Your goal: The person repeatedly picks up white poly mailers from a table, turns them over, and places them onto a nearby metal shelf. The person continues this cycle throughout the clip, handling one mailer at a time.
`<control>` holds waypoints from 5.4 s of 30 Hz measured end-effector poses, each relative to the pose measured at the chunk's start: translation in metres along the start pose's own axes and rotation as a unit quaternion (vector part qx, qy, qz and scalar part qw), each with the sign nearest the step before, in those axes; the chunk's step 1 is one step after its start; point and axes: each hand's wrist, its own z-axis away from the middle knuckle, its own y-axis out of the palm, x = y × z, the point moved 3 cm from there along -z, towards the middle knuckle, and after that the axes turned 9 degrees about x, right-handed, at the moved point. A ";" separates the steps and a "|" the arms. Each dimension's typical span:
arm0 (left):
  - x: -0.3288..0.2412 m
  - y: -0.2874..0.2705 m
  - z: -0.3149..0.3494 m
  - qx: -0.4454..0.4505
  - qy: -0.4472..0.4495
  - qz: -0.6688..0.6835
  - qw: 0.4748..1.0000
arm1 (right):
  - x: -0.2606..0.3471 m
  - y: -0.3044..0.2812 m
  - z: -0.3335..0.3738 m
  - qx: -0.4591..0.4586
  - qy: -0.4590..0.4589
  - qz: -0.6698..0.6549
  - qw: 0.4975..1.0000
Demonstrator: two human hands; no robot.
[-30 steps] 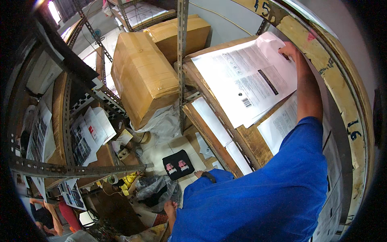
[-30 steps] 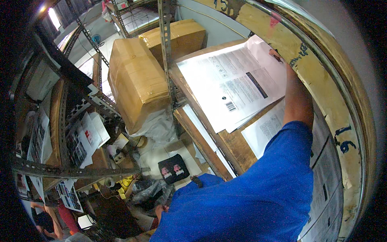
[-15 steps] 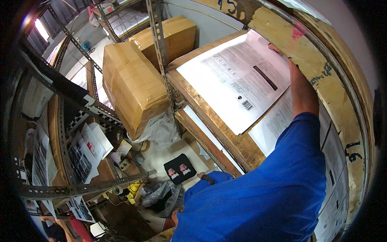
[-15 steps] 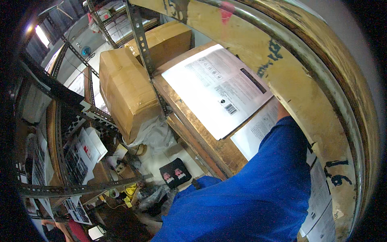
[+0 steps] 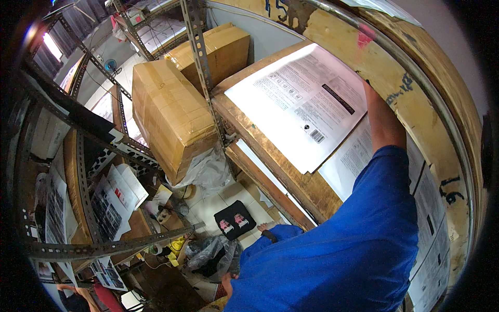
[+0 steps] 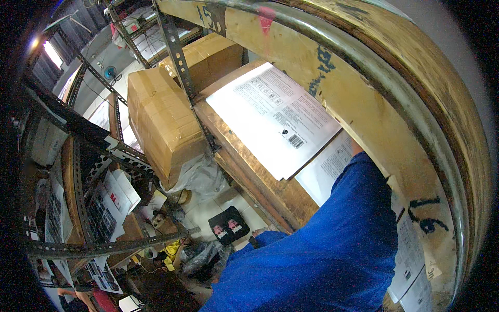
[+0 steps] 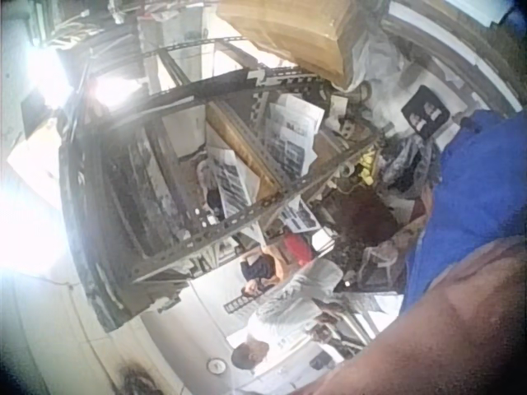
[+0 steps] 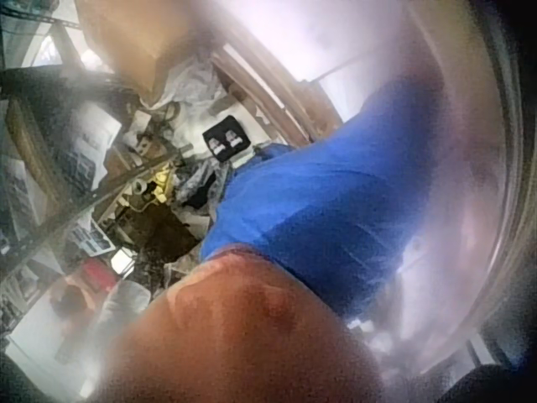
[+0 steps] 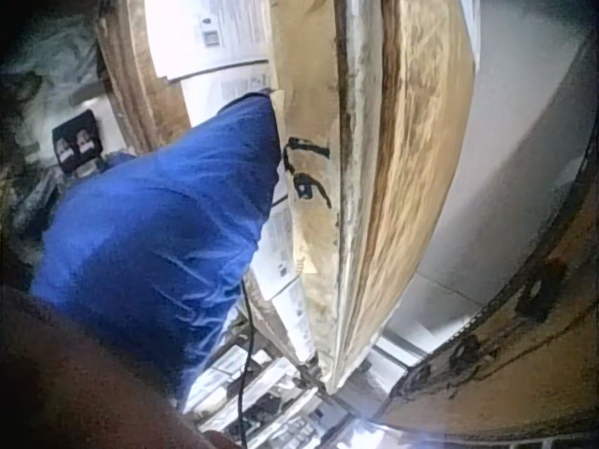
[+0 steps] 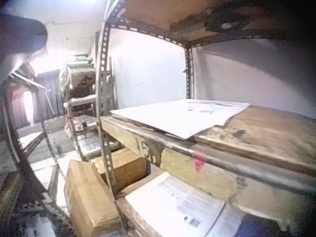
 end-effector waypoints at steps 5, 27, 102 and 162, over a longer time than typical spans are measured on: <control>0.012 -0.005 -0.002 0.006 0.014 0.003 1.000 | 0.059 0.002 -0.003 -0.025 -0.122 -0.039 0.991; 0.003 -0.027 0.283 -0.260 0.365 -0.109 0.887 | 0.403 0.226 0.644 0.697 -0.594 -0.043 0.399; 0.075 -0.176 0.445 -0.639 -0.004 -0.374 0.672 | 0.224 0.286 0.846 0.878 -0.331 -0.013 0.345; 0.256 -0.052 0.179 -0.033 -0.024 -0.173 0.984 | 0.077 0.305 0.281 0.273 -0.087 -0.115 0.951</control>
